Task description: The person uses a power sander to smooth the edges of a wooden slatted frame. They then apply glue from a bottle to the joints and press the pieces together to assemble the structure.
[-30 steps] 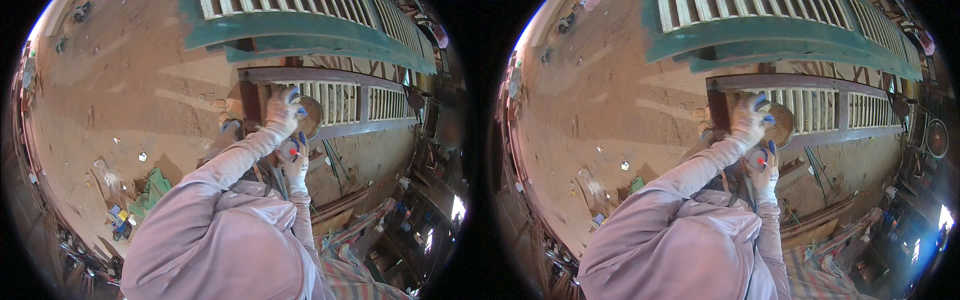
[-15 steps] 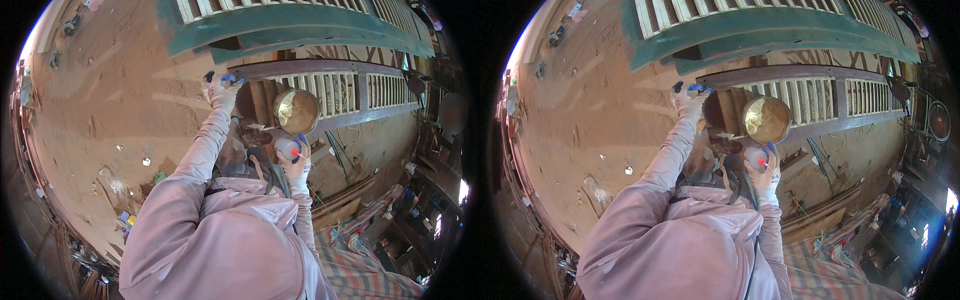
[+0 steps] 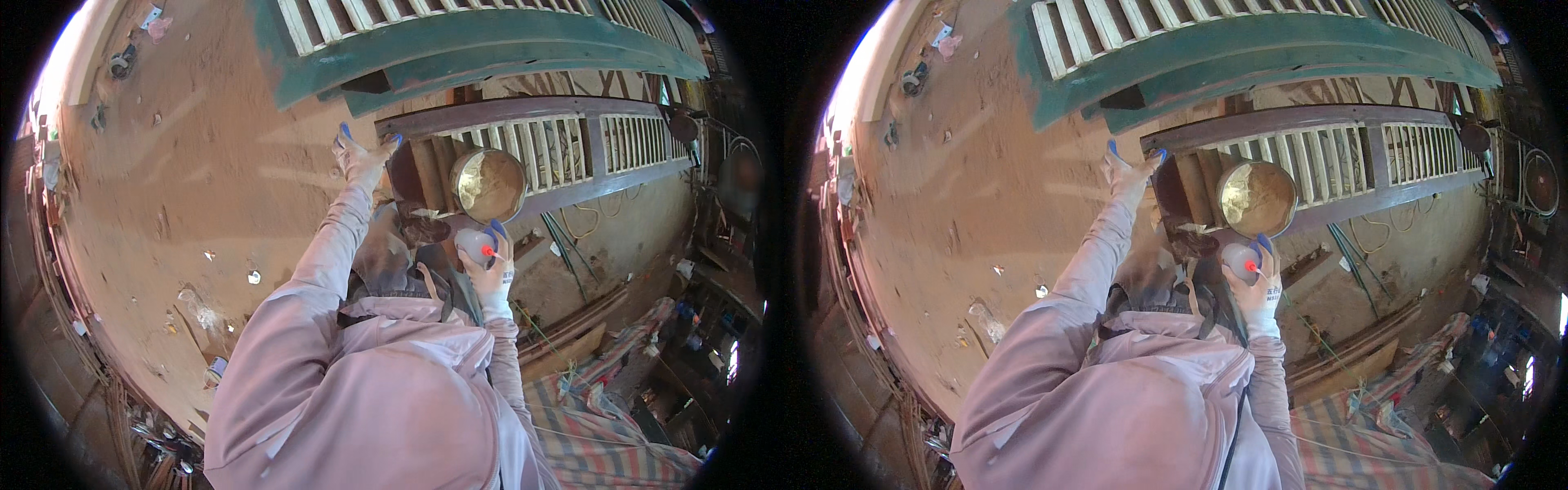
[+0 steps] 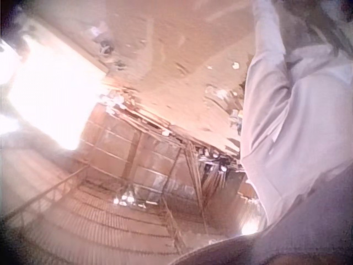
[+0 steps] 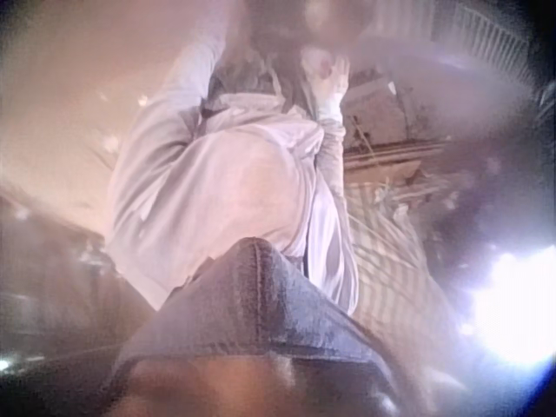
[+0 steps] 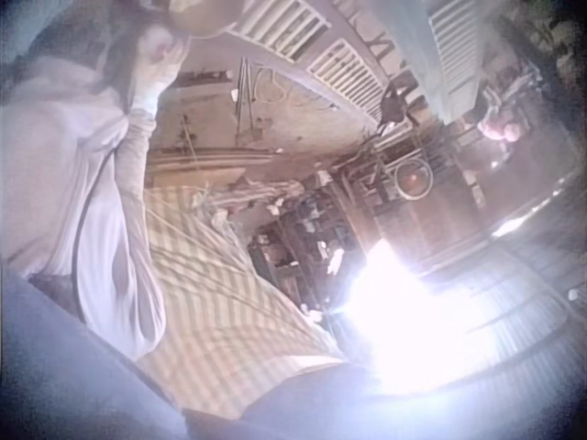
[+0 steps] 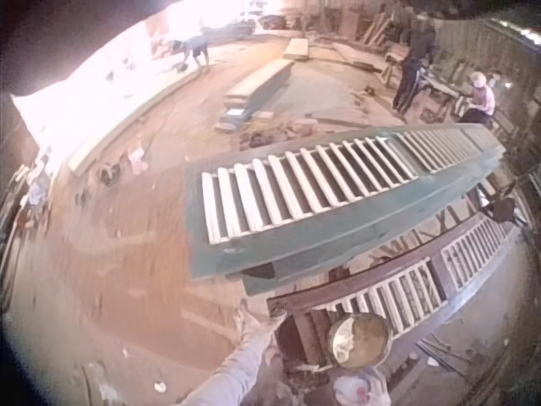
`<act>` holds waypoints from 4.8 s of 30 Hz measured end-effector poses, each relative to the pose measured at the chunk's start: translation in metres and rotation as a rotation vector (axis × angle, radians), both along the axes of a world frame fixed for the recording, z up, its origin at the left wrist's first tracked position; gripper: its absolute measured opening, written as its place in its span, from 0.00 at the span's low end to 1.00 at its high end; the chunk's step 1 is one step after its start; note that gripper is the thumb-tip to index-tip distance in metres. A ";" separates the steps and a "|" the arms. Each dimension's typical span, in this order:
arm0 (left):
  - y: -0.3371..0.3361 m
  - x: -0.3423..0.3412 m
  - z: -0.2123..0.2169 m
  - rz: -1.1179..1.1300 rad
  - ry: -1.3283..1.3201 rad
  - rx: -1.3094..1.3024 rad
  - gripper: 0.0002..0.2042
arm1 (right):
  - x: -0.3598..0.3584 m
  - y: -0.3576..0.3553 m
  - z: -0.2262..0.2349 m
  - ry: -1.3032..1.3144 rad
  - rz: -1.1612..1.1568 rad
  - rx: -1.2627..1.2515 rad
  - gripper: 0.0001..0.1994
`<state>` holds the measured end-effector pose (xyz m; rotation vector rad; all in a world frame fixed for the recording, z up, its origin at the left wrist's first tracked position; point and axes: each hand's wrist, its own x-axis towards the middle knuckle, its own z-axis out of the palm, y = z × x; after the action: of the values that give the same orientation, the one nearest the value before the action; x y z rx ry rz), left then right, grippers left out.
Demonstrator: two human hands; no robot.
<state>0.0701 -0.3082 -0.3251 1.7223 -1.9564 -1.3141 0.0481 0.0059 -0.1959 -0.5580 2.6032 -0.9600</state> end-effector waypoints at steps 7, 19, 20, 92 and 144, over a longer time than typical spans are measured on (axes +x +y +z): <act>-0.013 -0.017 0.019 -0.155 -0.106 -0.142 0.64 | 0.005 0.001 -0.005 0.010 0.001 -0.007 0.38; -0.038 -0.016 0.004 -0.263 0.036 -0.157 0.63 | 0.008 0.003 -0.005 0.016 0.010 -0.023 0.39; -0.038 -0.011 -0.005 -0.223 0.049 -0.090 0.57 | 0.009 0.004 -0.005 0.027 0.021 -0.025 0.39; -0.060 0.020 -0.056 -0.058 0.187 0.280 0.54 | -0.014 -0.006 0.001 0.078 -0.057 -0.096 0.37; -0.021 -0.020 -0.021 0.107 0.249 0.159 0.57 | 0.015 0.023 0.000 -0.007 -0.076 -0.012 0.38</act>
<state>0.0505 -0.3295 -0.3459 1.6140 -1.6409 -1.5947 0.0634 0.0293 -0.1957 -0.4599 2.6311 -0.9993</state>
